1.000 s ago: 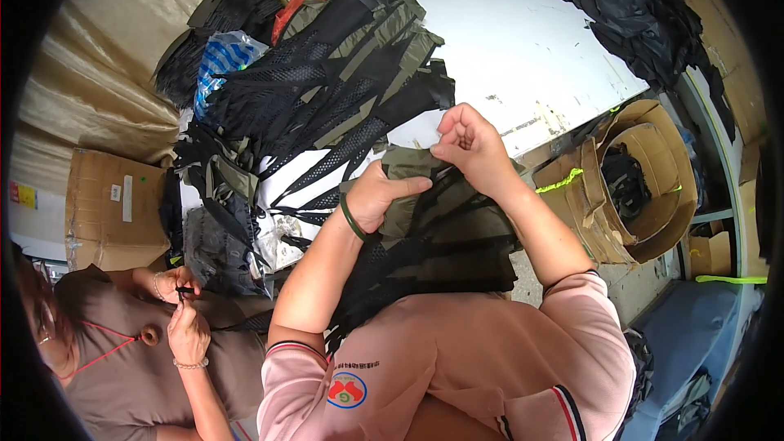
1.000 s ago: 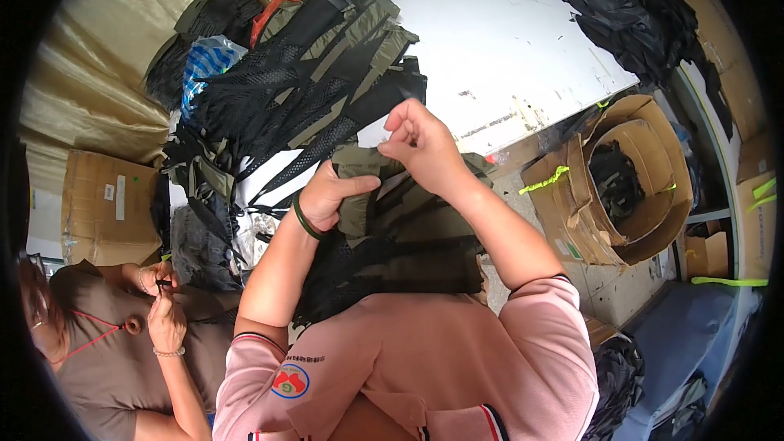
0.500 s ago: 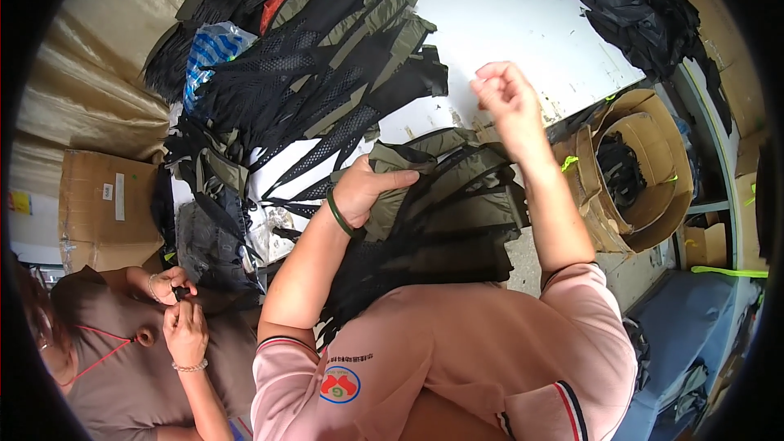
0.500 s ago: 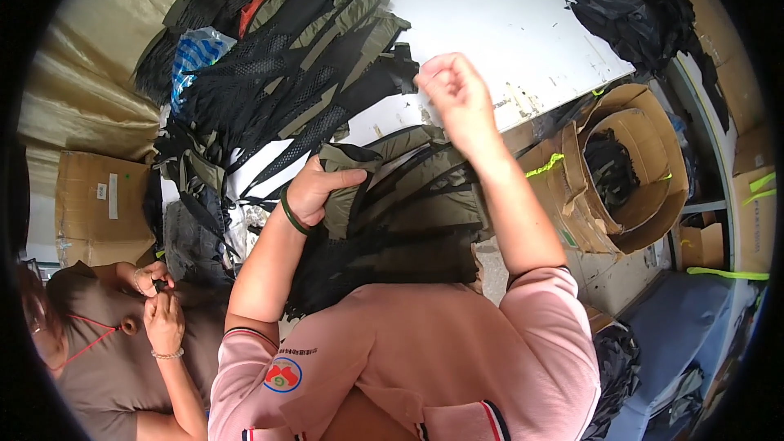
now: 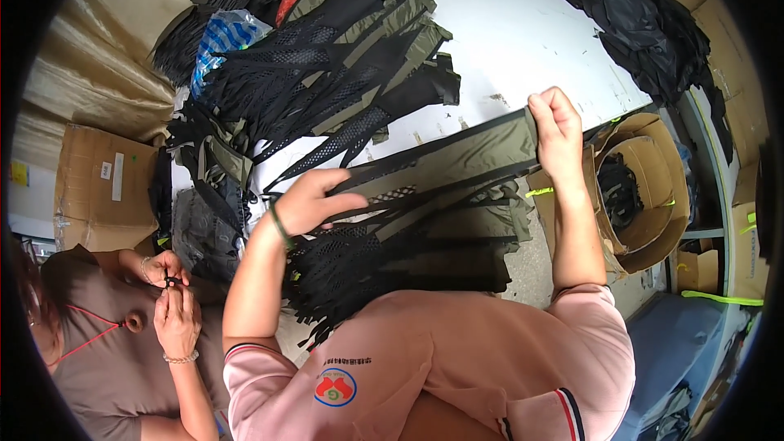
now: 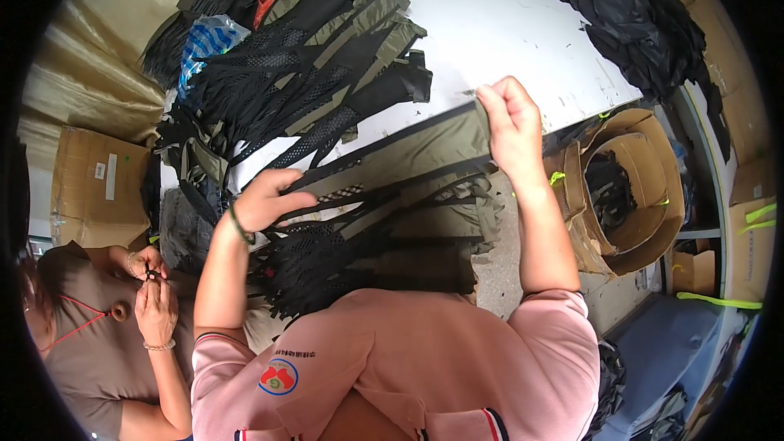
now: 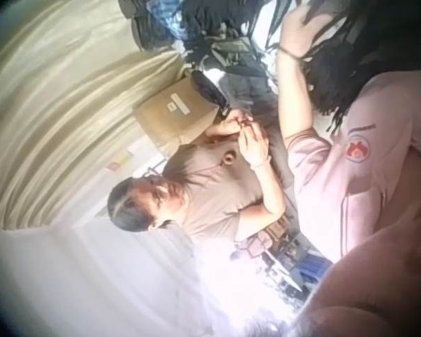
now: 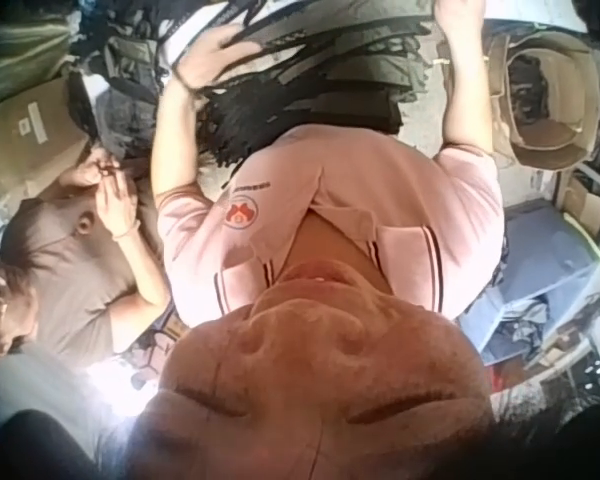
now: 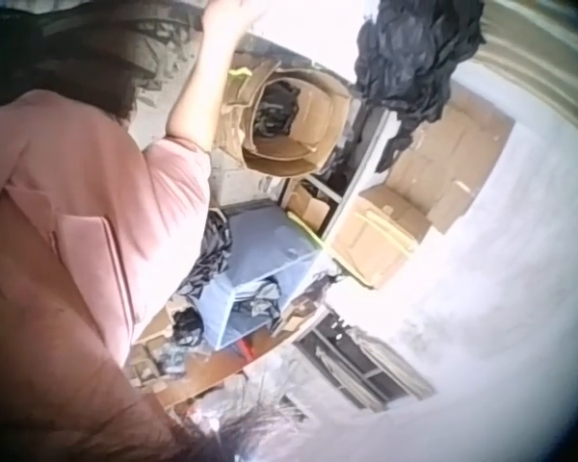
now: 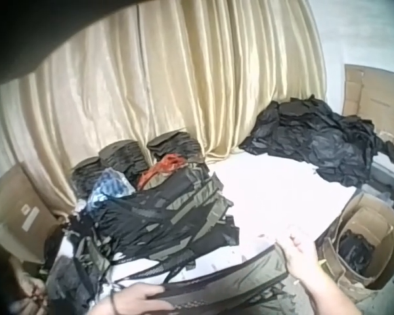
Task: The recorder is inspecting and sorting fabric pieces at a workshop table.
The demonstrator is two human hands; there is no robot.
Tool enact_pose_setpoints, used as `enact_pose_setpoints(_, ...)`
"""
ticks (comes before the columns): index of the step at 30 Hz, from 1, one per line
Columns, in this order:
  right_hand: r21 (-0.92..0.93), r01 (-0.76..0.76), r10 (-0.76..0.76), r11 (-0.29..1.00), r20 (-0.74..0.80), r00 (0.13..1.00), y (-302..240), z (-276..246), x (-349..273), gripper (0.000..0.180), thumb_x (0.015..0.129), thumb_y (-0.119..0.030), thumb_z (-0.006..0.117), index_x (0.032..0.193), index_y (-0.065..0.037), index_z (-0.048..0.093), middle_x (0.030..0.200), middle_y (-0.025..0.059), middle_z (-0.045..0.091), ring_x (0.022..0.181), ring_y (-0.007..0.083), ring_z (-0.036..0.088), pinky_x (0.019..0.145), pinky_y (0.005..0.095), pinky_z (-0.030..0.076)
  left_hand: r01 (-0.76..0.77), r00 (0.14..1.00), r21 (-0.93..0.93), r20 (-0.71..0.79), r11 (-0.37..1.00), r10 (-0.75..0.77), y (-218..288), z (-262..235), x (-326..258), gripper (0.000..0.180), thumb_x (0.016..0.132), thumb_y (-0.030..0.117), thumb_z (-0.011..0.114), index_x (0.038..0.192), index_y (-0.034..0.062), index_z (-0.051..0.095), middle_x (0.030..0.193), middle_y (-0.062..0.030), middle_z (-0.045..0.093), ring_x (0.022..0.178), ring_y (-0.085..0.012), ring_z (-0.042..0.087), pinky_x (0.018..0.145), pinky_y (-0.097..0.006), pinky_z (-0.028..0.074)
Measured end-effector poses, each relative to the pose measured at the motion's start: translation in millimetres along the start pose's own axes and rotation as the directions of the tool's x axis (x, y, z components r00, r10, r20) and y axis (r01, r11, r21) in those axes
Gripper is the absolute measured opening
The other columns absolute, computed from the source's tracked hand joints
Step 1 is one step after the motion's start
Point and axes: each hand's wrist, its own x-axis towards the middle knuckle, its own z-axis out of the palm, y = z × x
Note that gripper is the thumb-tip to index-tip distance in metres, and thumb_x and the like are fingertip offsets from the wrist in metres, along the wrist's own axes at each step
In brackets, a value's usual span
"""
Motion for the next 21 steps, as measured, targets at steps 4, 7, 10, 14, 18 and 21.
enact_pose_setpoints(4, -0.519, -0.294, 0.395, 0.803, 0.093, 0.914, 16, 7, -17, 0.025, 0.094, -0.027, 0.058, 0.084, -0.004, 0.058, 0.067, 0.0027, 0.057, 0.066, 0.0124, 0.053, 0.064, 0.0284, 0.044, -0.162, 0.987, 0.429, 0.049, 0.889, 0.156, -49, -8, -3, 0.028, 0.080, 0.027, 0.074, 0.082, 0.0025, 0.060, 0.066, -0.0067, 0.057, 0.063, -0.0134, 0.053, 0.060, -0.031, 0.044)
enact_pose_setpoints(7, -0.842, -0.010, 0.492, 0.540, 0.306, 0.815, 41, 7, -15, 0.036, 0.088, -0.040, 0.059, 0.092, -0.004, 0.061, 0.083, 0.0189, 0.064, 0.085, 0.0364, 0.062, 0.075, 0.0433, 0.047, -0.079, 0.989, 0.680, -0.037, 0.729, 0.141, -98, -4, 16, 0.031, 0.078, 0.032, 0.073, 0.084, 0.0042, 0.061, 0.077, -0.0142, 0.061, 0.074, -0.0313, 0.058, 0.068, -0.039, 0.045)
enact_pose_setpoints(10, -0.775, -0.074, 0.403, 0.628, 0.242, 0.883, 39, 24, 26, 0.040, 0.086, -0.044, 0.061, 0.090, -0.004, 0.062, 0.080, 0.0187, 0.064, 0.082, 0.0353, 0.062, 0.074, 0.0419, 0.047, -0.060, 0.943, 0.518, -0.250, 0.853, 0.218, -70, -8, 35, 0.030, 0.077, 0.030, 0.073, 0.083, 0.0045, 0.060, 0.073, -0.0119, 0.059, 0.074, -0.0286, 0.060, 0.066, -0.038, 0.046)
enact_pose_setpoints(14, -0.817, -0.028, 0.436, 0.577, 0.278, 0.856, 95, 80, 97, 0.046, 0.083, -0.048, 0.064, 0.094, -0.003, 0.065, 0.089, 0.0163, 0.067, 0.087, 0.0324, 0.064, 0.078, 0.0409, 0.048, -0.262, 0.695, 0.676, -0.363, 0.689, 0.621, -84, 0, 104, 0.038, 0.077, 0.031, 0.073, 0.101, 0.0054, 0.061, 0.100, -0.0154, 0.062, 0.097, -0.0320, 0.058, 0.084, -0.037, 0.046)
enact_pose_setpoints(18, -0.913, -0.075, 0.589, 0.401, 0.194, 0.784, 142, 110, 119, 0.057, 0.078, -0.047, 0.070, 0.108, 0.000, 0.061, 0.112, 0.0161, 0.064, 0.107, 0.0297, 0.060, 0.089, 0.0377, 0.047, 0.031, 0.974, 0.796, -0.161, 0.604, 0.162, -103, 43, 139, 0.082, 0.078, 0.055, 0.065, 0.143, 0.0142, 0.035, 0.151, -0.0226, 0.017, 0.141, -0.0409, 0.012, 0.109, -0.059, 0.015)
enact_pose_setpoints(21, -0.918, -0.100, 0.591, 0.383, 0.160, 0.790, 147, 114, 124, 0.052, 0.076, -0.044, 0.074, 0.104, -0.001, 0.063, 0.113, 0.0157, 0.063, 0.107, 0.0290, 0.060, 0.088, 0.0377, 0.048, 0.027, 0.932, 0.794, -0.240, 0.607, 0.273, -123, 68, 130, 0.081, 0.079, 0.056, 0.062, 0.143, 0.0153, 0.034, 0.152, -0.0230, 0.013, 0.142, -0.0406, 0.007, 0.110, -0.060, 0.008)
